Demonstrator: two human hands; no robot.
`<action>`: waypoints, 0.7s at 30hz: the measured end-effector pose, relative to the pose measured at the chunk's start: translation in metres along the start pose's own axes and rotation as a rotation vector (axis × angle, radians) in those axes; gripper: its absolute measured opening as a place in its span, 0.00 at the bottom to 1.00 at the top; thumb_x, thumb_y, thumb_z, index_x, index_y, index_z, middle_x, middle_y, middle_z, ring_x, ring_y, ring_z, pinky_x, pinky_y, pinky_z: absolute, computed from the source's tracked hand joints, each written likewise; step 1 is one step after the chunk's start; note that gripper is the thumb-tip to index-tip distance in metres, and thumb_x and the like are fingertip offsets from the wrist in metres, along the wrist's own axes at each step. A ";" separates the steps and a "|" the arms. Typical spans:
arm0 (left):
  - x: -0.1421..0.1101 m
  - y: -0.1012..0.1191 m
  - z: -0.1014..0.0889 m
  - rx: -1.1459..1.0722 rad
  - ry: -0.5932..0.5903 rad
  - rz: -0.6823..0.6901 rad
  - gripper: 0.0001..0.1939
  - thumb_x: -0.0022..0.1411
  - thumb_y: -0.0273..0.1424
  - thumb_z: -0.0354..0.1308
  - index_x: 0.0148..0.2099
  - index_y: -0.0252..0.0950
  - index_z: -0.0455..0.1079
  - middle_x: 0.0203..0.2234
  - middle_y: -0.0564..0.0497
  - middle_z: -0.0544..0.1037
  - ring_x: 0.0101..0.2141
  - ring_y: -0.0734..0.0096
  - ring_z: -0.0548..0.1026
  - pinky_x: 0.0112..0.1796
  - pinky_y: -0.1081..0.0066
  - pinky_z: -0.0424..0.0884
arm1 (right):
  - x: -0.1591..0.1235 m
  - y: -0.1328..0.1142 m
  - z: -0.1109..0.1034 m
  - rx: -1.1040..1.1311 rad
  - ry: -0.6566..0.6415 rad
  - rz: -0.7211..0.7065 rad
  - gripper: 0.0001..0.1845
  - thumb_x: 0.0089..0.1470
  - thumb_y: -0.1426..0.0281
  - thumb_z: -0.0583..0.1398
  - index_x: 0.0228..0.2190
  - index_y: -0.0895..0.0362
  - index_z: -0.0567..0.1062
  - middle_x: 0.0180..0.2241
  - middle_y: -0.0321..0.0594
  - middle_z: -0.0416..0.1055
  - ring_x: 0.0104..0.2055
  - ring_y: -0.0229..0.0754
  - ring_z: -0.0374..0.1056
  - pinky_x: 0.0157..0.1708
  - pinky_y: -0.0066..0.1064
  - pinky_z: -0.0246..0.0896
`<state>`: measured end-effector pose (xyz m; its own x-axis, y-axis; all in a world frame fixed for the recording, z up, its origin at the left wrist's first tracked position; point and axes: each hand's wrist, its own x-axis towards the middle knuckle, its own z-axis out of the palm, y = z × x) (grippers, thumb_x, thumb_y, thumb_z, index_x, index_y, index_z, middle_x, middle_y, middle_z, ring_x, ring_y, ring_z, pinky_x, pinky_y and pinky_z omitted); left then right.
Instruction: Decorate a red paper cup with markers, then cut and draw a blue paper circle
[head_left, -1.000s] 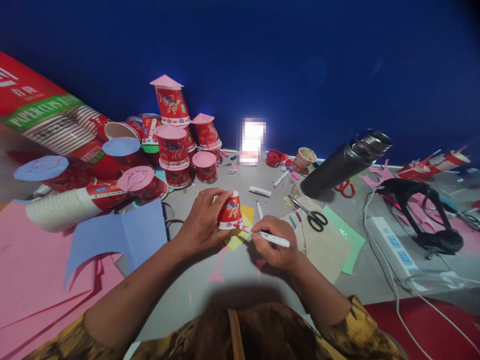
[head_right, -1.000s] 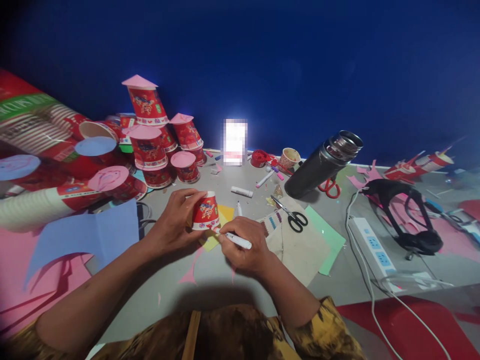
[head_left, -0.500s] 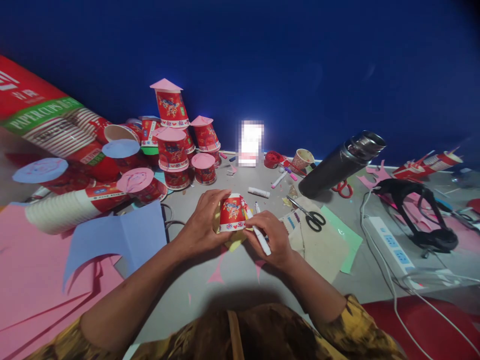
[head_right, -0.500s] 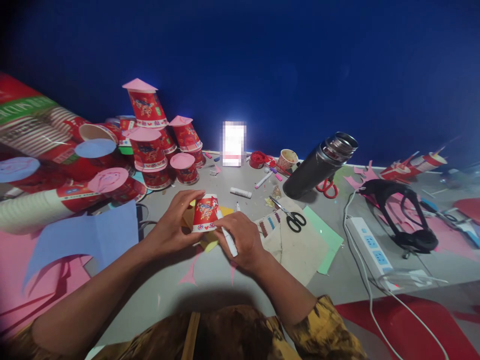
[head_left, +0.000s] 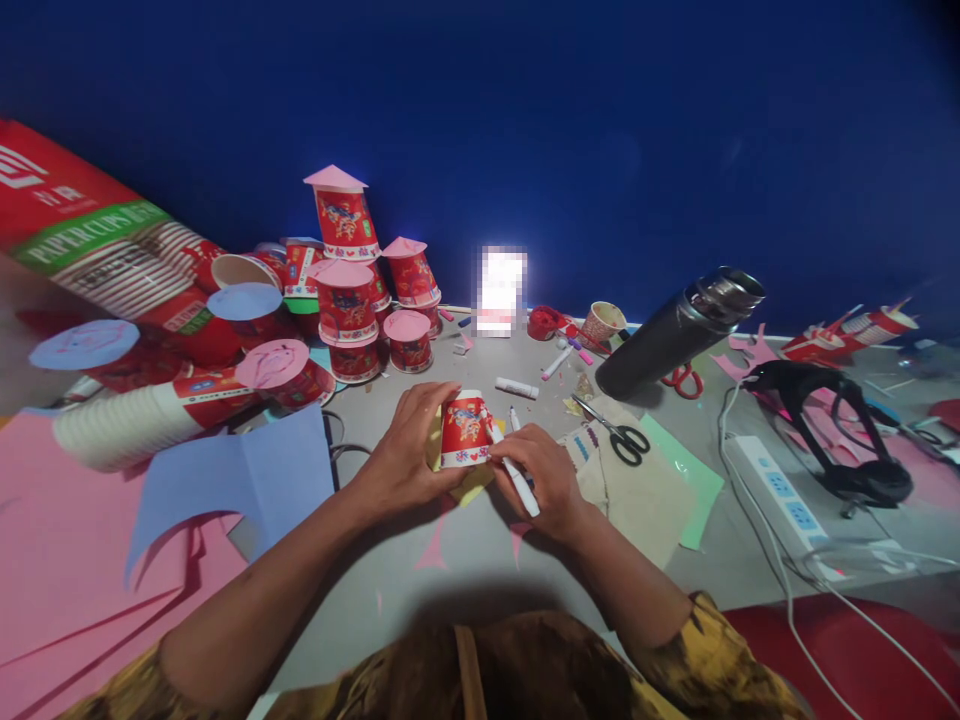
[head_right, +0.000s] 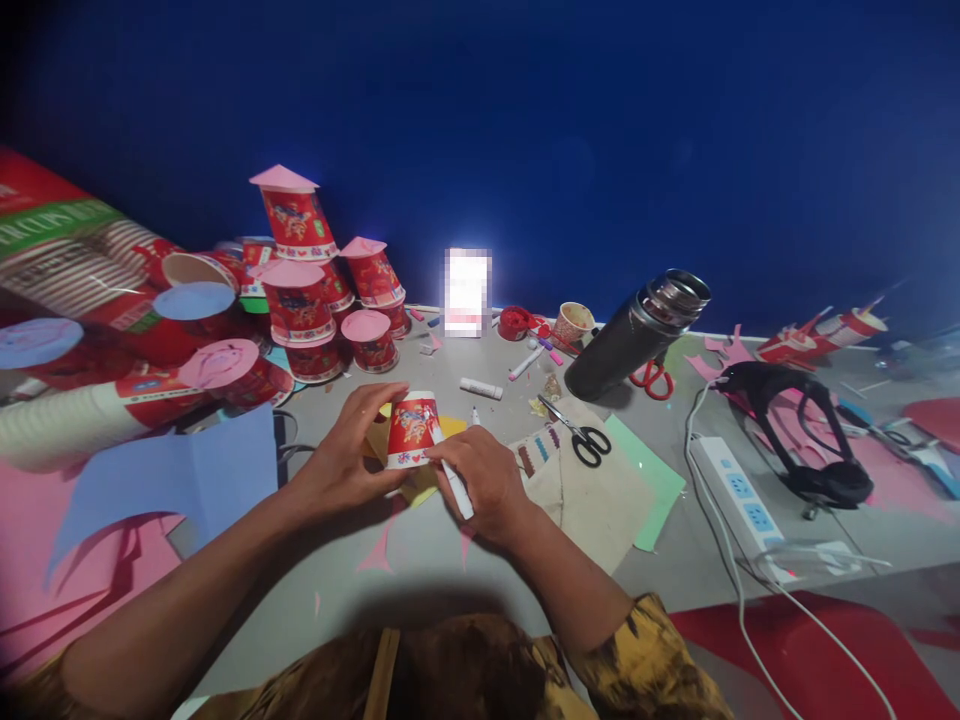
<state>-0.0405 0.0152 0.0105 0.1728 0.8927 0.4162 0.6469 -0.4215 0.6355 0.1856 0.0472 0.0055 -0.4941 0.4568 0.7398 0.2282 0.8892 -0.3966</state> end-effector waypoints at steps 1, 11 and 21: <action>0.000 0.000 0.000 -0.018 -0.003 -0.018 0.43 0.58 0.32 0.70 0.71 0.43 0.56 0.63 0.38 0.66 0.64 0.44 0.67 0.63 0.42 0.69 | 0.000 0.000 0.000 0.003 0.005 -0.004 0.18 0.62 0.80 0.62 0.50 0.52 0.73 0.37 0.41 0.80 0.36 0.45 0.75 0.36 0.36 0.71; 0.002 -0.008 -0.001 -0.706 -0.191 -0.360 0.46 0.54 0.40 0.74 0.71 0.46 0.58 0.70 0.36 0.64 0.60 0.42 0.76 0.54 0.44 0.79 | 0.003 -0.007 -0.008 0.050 0.187 0.192 0.12 0.60 0.79 0.62 0.42 0.52 0.72 0.32 0.37 0.75 0.32 0.43 0.73 0.32 0.34 0.69; 0.003 -0.011 0.001 -0.570 -0.042 -0.262 0.43 0.52 0.30 0.71 0.67 0.43 0.58 0.66 0.38 0.67 0.63 0.46 0.74 0.61 0.45 0.73 | 0.008 -0.011 -0.016 0.079 0.207 0.076 0.13 0.63 0.79 0.60 0.47 0.54 0.77 0.33 0.43 0.79 0.34 0.45 0.74 0.34 0.38 0.71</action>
<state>-0.0467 0.0225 0.0043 0.0983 0.9786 0.1808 0.1755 -0.1959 0.9648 0.1928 0.0411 0.0249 -0.2931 0.5254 0.7988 0.1879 0.8509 -0.4906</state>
